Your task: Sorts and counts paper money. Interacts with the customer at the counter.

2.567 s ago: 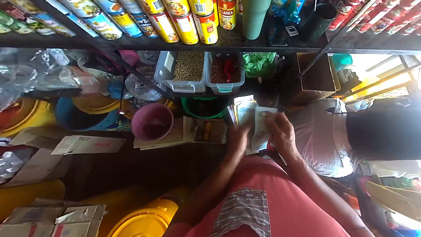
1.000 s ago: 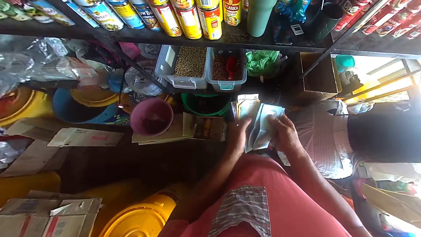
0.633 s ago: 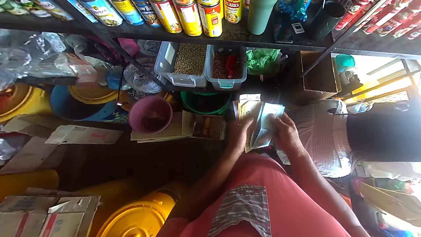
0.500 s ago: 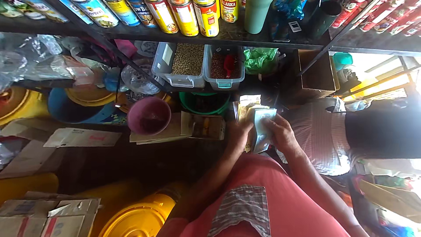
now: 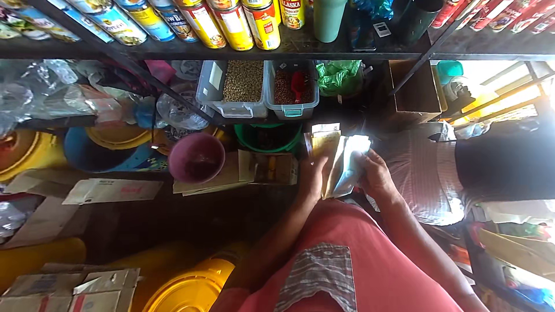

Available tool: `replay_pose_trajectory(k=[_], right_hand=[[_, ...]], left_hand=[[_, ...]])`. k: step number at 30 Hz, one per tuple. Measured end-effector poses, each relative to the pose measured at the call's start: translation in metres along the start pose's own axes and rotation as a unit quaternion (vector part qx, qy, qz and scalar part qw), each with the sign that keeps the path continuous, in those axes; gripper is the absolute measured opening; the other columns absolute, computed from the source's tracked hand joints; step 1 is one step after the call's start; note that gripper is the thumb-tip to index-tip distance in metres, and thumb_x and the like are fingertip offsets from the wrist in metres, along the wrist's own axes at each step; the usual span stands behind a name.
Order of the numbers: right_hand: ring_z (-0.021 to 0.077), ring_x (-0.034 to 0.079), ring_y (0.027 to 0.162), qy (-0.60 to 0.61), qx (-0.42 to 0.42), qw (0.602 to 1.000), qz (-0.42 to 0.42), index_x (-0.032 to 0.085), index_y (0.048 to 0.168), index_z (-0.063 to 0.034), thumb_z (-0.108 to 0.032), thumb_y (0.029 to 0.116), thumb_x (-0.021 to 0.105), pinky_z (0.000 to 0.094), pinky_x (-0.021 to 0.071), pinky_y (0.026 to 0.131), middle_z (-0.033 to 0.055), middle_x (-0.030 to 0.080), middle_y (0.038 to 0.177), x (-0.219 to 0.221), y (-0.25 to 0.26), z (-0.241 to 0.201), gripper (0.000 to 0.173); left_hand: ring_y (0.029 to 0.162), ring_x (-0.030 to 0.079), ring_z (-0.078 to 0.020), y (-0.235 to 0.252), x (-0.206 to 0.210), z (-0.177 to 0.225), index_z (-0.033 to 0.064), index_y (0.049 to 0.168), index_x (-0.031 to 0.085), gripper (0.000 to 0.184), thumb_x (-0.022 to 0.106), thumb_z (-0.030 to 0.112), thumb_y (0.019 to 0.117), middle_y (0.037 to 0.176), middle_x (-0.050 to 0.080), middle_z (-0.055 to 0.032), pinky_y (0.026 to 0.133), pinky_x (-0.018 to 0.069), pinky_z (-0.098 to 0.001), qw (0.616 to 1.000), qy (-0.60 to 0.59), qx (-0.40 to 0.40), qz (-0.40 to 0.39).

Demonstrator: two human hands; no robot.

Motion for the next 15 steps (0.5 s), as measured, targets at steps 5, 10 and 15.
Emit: replay_pose_trajectory(k=[5, 10, 15], right_hand=[[0.0216, 0.072, 0.088, -0.023, 0.015, 0.999, -0.038, 0.059, 0.12, 0.0058, -0.007, 0.0999, 0.057, 0.0415, 0.0619, 0.085, 0.0155, 0.072, 0.097, 0.01, 0.001, 0.005, 0.024], [0.0192, 0.072, 0.086, -0.008, -0.001, 1.0, -0.005, 0.06, 0.117, 0.0027, -0.009, 0.102, 0.055, 0.0395, 0.0617, 0.083, 0.0126, 0.071, 0.095, 0.007, 0.008, 0.002, 0.02], [0.0205, 0.072, 0.086, -0.027, 0.018, 0.998, -0.055, 0.06, 0.119, 0.0044, -0.007, 0.1, 0.057, 0.0405, 0.0619, 0.084, 0.0142, 0.072, 0.096, 0.019, 0.009, 0.005, 0.023]], left_hand=[[0.09, 0.071, -0.013, 0.003, -0.002, 0.0, -0.0029, 0.116, 0.059, 0.026, 0.066, 0.001, 0.0912, 0.095, 0.071, -0.0079, 0.082, 0.0607, -0.032, 0.999, 0.016, 0.035, -0.004], [0.1, 0.07, -0.0154, 0.005, -0.011, 0.001, -0.0004, 0.126, 0.058, 0.034, 0.064, 0.016, 0.0974, 0.107, 0.07, -0.0103, 0.09, 0.0595, -0.0355, 1.0, 0.019, 0.009, 0.019], [0.086, 0.07, -0.0124, 0.006, -0.008, 0.005, -0.0018, 0.117, 0.059, 0.025, 0.066, 0.005, 0.0937, 0.093, 0.07, -0.0072, 0.08, 0.0606, -0.0319, 0.999, 0.028, 0.029, 0.01]])
Point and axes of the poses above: each hand's wrist, its own y-axis towards the middle knuckle, its own x-axis out of the palm, z = x × y, the point moved 6 cm from there along y, towards the middle knuckle
